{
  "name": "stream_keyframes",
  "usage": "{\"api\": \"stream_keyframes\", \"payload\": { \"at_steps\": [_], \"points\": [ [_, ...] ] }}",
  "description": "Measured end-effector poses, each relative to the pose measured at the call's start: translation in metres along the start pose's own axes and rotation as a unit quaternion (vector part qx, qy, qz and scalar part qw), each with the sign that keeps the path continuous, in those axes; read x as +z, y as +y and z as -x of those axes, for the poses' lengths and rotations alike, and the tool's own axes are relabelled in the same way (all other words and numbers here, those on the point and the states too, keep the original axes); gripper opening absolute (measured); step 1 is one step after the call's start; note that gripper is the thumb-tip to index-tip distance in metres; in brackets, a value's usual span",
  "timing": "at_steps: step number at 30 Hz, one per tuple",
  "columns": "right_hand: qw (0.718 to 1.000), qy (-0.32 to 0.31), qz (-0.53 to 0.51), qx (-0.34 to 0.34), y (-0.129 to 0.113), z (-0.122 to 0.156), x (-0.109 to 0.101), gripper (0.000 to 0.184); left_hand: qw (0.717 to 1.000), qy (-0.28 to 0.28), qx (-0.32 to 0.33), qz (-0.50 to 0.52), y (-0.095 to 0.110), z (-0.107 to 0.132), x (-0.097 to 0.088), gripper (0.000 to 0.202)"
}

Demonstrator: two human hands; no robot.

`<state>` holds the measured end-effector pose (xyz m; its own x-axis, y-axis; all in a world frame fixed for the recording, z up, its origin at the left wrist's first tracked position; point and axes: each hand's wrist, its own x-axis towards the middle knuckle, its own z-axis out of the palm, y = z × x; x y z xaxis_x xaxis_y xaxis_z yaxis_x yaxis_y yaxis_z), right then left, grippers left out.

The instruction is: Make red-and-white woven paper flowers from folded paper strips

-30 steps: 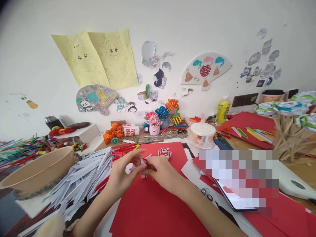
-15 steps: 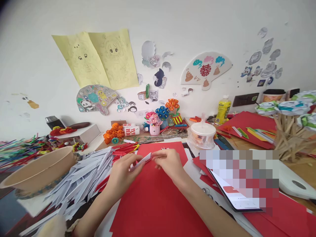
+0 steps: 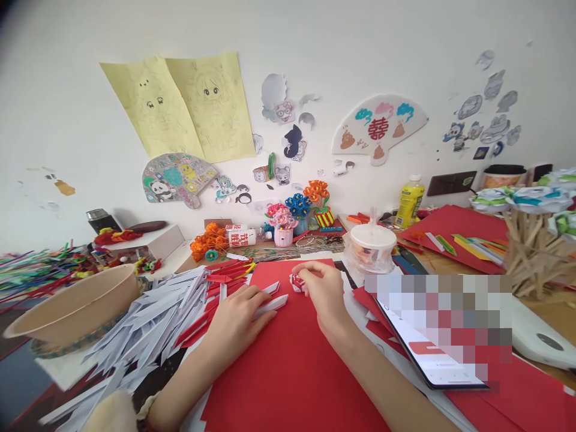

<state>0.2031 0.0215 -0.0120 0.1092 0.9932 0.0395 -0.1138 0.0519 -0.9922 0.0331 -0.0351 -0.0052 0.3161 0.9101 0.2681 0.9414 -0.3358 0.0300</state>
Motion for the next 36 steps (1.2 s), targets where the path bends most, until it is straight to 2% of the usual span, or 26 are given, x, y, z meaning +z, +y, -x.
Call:
{"api": "stream_keyframes", "payload": {
  "at_steps": [3, 5, 7, 8, 9, 13, 17, 21, 24, 27, 30, 33, 36],
  "points": [
    [1.000, 0.000, -0.007, 0.004, 0.000, -0.002, -0.001, 0.015, 0.997, 0.058, -0.044, 0.009, -0.010, -0.001, -0.012, 0.027],
    [1.000, 0.000, -0.010, 0.006, -0.001, -0.002, -0.001, 0.015, 0.989, 0.103, -0.110, -0.002, -0.024, 0.000, -0.021, 0.027],
    [1.000, -0.004, -0.012, 0.009, -0.002, -0.001, -0.001, 0.015, 0.976, 0.117, -0.174, -0.054, -0.042, 0.002, -0.027, 0.029],
    [1.000, -0.006, -0.011, 0.011, -0.002, 0.000, 0.000, 0.015, 0.972, 0.107, -0.190, -0.088, -0.051, 0.004, -0.028, 0.028],
    [1.000, -0.008, -0.009, 0.013, -0.003, 0.000, 0.000, 0.015, 0.970, 0.092, -0.190, -0.121, -0.060, 0.005, -0.028, 0.030],
    [1.000, -0.013, 0.001, 0.013, -0.001, 0.001, 0.001, 0.016, 0.971, 0.067, -0.173, -0.147, -0.084, 0.009, -0.023, 0.048],
    [0.999, -0.027, 0.011, 0.018, 0.002, 0.001, 0.001, 0.017, 0.971, 0.055, -0.159, -0.168, -0.092, 0.011, -0.020, 0.035],
    [0.999, -0.045, 0.014, 0.025, 0.003, 0.001, 0.001, 0.017, 0.966, 0.070, -0.161, -0.188, -0.094, 0.014, -0.025, 0.026],
    [0.998, -0.056, 0.013, 0.030, 0.002, 0.001, 0.001, 0.016, 0.960, 0.100, -0.169, -0.198, -0.094, 0.016, -0.033, 0.027],
    [0.997, -0.069, 0.023, 0.028, -0.001, 0.002, 0.001, 0.014, 0.950, 0.189, -0.181, -0.172, -0.086, 0.013, -0.040, 0.026],
    [0.990, -0.136, 0.034, -0.010, -0.004, 0.008, 0.005, 0.014, 0.945, 0.253, -0.177, -0.110, -0.068, 0.008, -0.038, 0.024],
    [0.969, -0.235, 0.049, -0.053, -0.003, 0.016, 0.013, 0.028, 0.956, 0.246, -0.132, -0.089, -0.041, 0.004, -0.029, 0.020],
    [0.955, -0.291, 0.020, -0.049, 0.001, 0.023, 0.021, 0.040, 0.971, 0.215, -0.027, -0.102, -0.015, 0.002, -0.018, 0.019]
  ]
}}
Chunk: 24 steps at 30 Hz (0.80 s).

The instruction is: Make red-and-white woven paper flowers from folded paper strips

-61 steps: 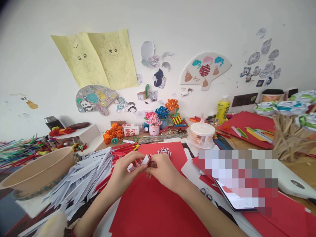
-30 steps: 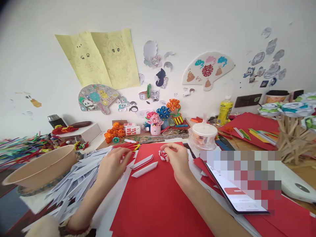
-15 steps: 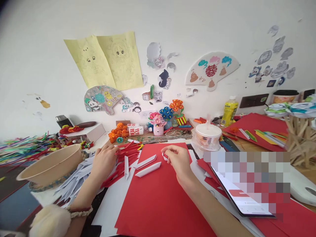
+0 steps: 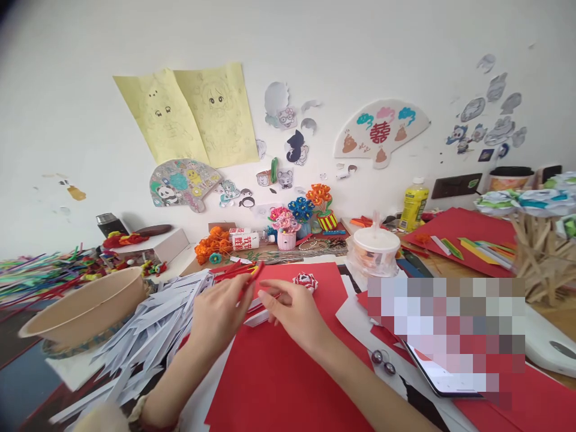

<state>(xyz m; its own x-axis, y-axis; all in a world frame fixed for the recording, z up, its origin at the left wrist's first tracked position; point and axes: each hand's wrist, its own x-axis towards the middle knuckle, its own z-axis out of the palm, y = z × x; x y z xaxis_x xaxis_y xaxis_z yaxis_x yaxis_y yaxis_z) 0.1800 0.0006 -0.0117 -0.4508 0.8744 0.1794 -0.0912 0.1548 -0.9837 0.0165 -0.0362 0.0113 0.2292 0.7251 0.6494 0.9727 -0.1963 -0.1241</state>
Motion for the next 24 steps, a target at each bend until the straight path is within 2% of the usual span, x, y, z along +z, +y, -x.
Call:
{"api": "stream_keyframes", "payload": {
  "at_steps": [2, 4, 8, 10, 12, 14, 15, 16, 19, 22, 24],
  "points": [
    [0.999, -0.022, -0.028, -0.009, 0.002, 0.001, 0.004, 0.039, 0.998, -0.022, 0.053, -0.007, 0.012, 0.002, 0.002, 0.017],
    [0.997, -0.033, -0.064, -0.009, 0.002, 0.002, 0.006, 0.040, 0.997, -0.024, 0.076, -0.010, 0.018, 0.003, 0.003, 0.017],
    [0.993, 0.000, -0.120, 0.023, 0.001, 0.002, 0.003, 0.042, 0.993, -0.046, 0.093, 0.060, 0.015, 0.000, 0.000, 0.025],
    [0.990, 0.030, -0.129, 0.042, 0.000, 0.001, -0.001, 0.045, 0.993, -0.062, 0.035, 0.095, 0.008, -0.003, -0.004, 0.025],
    [0.989, 0.052, -0.128, 0.049, 0.000, -0.001, -0.005, 0.048, 0.990, -0.080, -0.097, 0.067, -0.001, -0.006, -0.010, 0.025],
    [0.990, 0.055, -0.125, 0.040, 0.000, -0.003, -0.008, 0.050, 0.960, -0.147, -0.236, -0.030, -0.013, -0.008, -0.015, 0.033],
    [0.990, 0.055, -0.123, 0.034, 0.000, -0.003, -0.010, 0.051, 0.941, -0.197, -0.264, -0.071, -0.020, -0.008, -0.017, 0.037],
    [0.991, 0.054, -0.121, 0.030, 0.000, -0.004, -0.011, 0.051, 0.924, -0.247, -0.277, -0.096, -0.026, -0.007, -0.017, 0.040],
    [0.993, 0.041, -0.109, 0.025, 0.001, -0.003, -0.011, 0.048, 0.914, -0.302, -0.260, -0.076, -0.040, -0.003, -0.016, 0.039],
    [0.995, 0.015, -0.093, 0.029, 0.000, -0.002, -0.010, 0.047, 0.917, -0.314, -0.241, -0.052, -0.043, -0.001, -0.015, 0.030],
    [0.996, -0.002, -0.088, 0.033, 0.000, -0.001, -0.009, 0.047, 0.920, -0.303, -0.244, -0.057, -0.040, -0.002, -0.016, 0.026]
  ]
}}
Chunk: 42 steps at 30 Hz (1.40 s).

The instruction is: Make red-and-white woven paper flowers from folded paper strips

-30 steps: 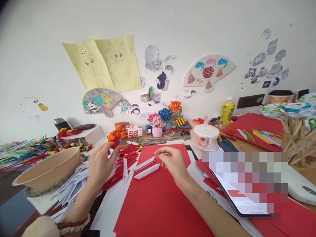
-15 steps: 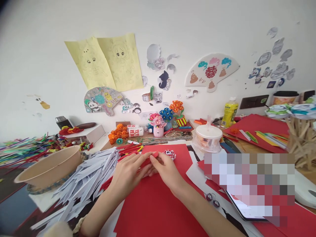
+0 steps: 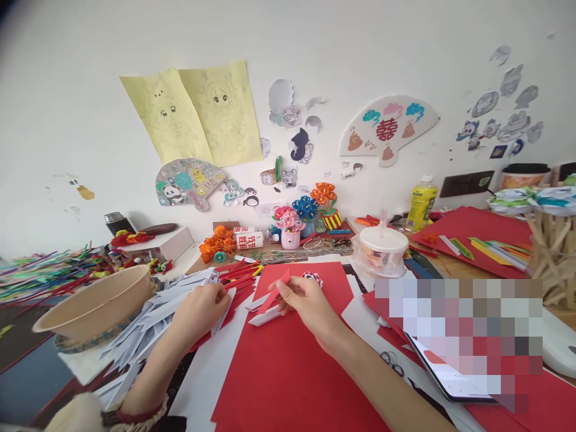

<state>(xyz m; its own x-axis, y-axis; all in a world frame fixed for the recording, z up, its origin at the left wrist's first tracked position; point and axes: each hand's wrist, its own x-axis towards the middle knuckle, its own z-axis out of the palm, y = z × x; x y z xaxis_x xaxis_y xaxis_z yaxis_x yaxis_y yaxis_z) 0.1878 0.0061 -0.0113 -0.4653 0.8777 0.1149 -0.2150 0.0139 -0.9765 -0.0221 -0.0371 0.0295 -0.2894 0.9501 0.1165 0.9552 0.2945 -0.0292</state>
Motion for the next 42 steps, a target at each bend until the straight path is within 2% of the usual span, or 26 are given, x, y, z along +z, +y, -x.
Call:
{"api": "stream_keyframes", "payload": {
  "at_steps": [3, 5, 7, 9, 12, 14, 19, 23, 29, 34, 38, 42],
  "points": [
    [0.999, -0.031, -0.007, 0.007, 0.000, 0.002, 0.002, 0.046, 0.999, 0.045, 0.000, -0.002, 0.012, 0.003, -0.004, 0.024],
    [0.998, -0.056, -0.017, 0.010, 0.000, 0.003, 0.005, 0.045, 0.993, 0.108, 0.037, 0.003, 0.022, 0.006, -0.003, 0.021],
    [0.997, -0.074, -0.028, 0.012, 0.001, 0.003, 0.006, 0.045, 0.976, 0.189, 0.110, -0.004, 0.032, 0.010, 0.002, 0.019],
    [0.996, -0.079, -0.033, 0.013, 0.001, 0.003, 0.008, 0.046, 0.945, 0.263, 0.196, -0.008, 0.041, 0.015, 0.008, 0.020],
    [0.997, -0.072, -0.034, 0.006, 0.001, 0.002, 0.007, 0.051, 0.906, 0.300, 0.299, 0.020, 0.049, 0.022, 0.012, 0.022],
    [0.997, -0.067, -0.036, 0.001, 0.000, 0.001, 0.006, 0.053, 0.898, 0.296, 0.320, 0.058, 0.050, 0.026, 0.012, 0.021],
    [0.999, -0.024, -0.033, -0.001, 0.001, 0.000, 0.003, 0.045, 0.898, 0.262, 0.311, 0.169, 0.049, 0.027, 0.013, 0.014],
    [1.000, 0.000, -0.027, -0.006, 0.001, 0.001, 0.002, 0.048, 0.885, 0.241, 0.324, 0.230, 0.051, 0.027, 0.015, 0.014],
    [0.999, -0.017, -0.028, -0.024, -0.002, 0.003, 0.004, 0.051, 0.848, 0.232, 0.336, 0.339, 0.055, 0.027, 0.014, 0.022],
    [0.997, -0.062, -0.049, -0.002, -0.008, 0.005, 0.005, 0.043, 0.845, 0.240, 0.296, 0.375, 0.054, 0.023, 0.018, 0.021],
    [0.993, -0.106, -0.055, -0.011, -0.012, 0.007, 0.007, 0.042, 0.845, 0.242, 0.256, 0.402, 0.053, 0.023, 0.020, 0.020],
    [0.996, -0.084, -0.034, -0.009, -0.010, 0.007, 0.008, 0.046, 0.823, 0.219, 0.254, 0.458, 0.060, 0.027, 0.018, 0.019]
  ]
}}
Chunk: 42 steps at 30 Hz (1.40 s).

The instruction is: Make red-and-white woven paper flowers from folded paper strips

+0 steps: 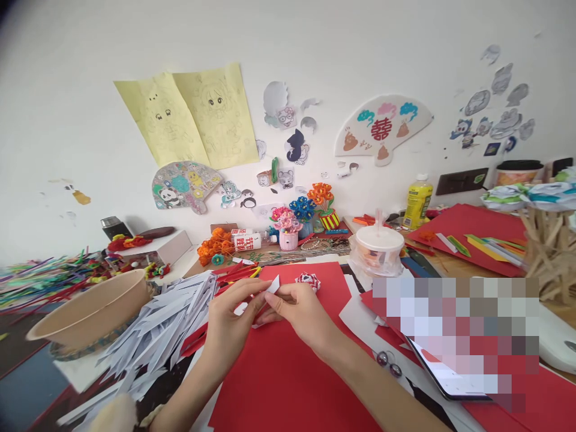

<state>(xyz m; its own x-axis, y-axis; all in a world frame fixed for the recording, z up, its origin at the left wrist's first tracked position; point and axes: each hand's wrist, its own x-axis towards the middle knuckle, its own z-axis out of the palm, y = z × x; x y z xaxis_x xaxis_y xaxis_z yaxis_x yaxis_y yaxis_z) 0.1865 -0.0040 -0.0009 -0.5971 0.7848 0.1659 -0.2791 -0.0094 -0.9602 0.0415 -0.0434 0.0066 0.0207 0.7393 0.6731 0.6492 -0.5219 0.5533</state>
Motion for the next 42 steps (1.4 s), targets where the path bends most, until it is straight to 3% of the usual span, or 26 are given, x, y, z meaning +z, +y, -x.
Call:
{"api": "stream_keyframes", "payload": {
  "at_steps": [4, 7, 9, 11, 14, 18, 29, 34, 38, 40, 42],
  "points": [
    [0.997, 0.067, 0.023, 0.009, 0.004, -0.002, -0.004, 0.048, 0.999, -0.049, 0.003, 0.005, 0.001, -0.005, -0.004, 0.022],
    [0.994, 0.109, 0.023, 0.011, 0.003, -0.002, -0.007, 0.046, 0.991, -0.032, -0.045, -0.121, -0.013, -0.013, -0.021, 0.021],
    [0.993, 0.114, 0.029, 0.008, 0.001, -0.002, -0.008, 0.047, 0.955, -0.045, -0.110, -0.270, -0.028, -0.016, -0.036, 0.022],
    [0.993, 0.110, 0.037, 0.006, 0.000, -0.002, -0.008, 0.048, 0.901, -0.114, -0.161, -0.386, -0.041, -0.018, -0.050, 0.024],
    [0.994, 0.100, 0.046, 0.007, 0.000, -0.002, -0.007, 0.048, 0.876, -0.146, -0.180, -0.423, -0.053, -0.019, -0.061, 0.024],
    [0.994, 0.092, 0.055, 0.005, 0.001, -0.002, -0.008, 0.048, 0.859, -0.171, -0.187, -0.444, -0.055, -0.020, -0.063, 0.024],
    [0.995, 0.081, 0.056, 0.005, 0.003, -0.003, -0.010, 0.048, 0.845, -0.212, -0.149, -0.468, -0.056, -0.019, -0.065, 0.024],
    [0.995, 0.079, 0.061, 0.005, 0.006, -0.003, -0.010, 0.049, 0.830, -0.188, -0.131, -0.508, -0.046, -0.022, -0.065, 0.027],
    [0.996, 0.072, 0.055, 0.013, 0.008, -0.005, -0.009, 0.048, 0.820, -0.141, -0.154, -0.533, -0.028, -0.023, -0.055, 0.023],
    [0.996, 0.073, 0.046, 0.012, 0.008, -0.006, -0.008, 0.048, 0.840, -0.109, -0.124, -0.516, -0.019, -0.019, -0.044, 0.018],
    [0.996, 0.080, 0.039, 0.007, 0.007, -0.006, -0.006, 0.049, 0.875, -0.067, -0.036, -0.478, -0.010, -0.013, -0.031, 0.020]
  ]
}}
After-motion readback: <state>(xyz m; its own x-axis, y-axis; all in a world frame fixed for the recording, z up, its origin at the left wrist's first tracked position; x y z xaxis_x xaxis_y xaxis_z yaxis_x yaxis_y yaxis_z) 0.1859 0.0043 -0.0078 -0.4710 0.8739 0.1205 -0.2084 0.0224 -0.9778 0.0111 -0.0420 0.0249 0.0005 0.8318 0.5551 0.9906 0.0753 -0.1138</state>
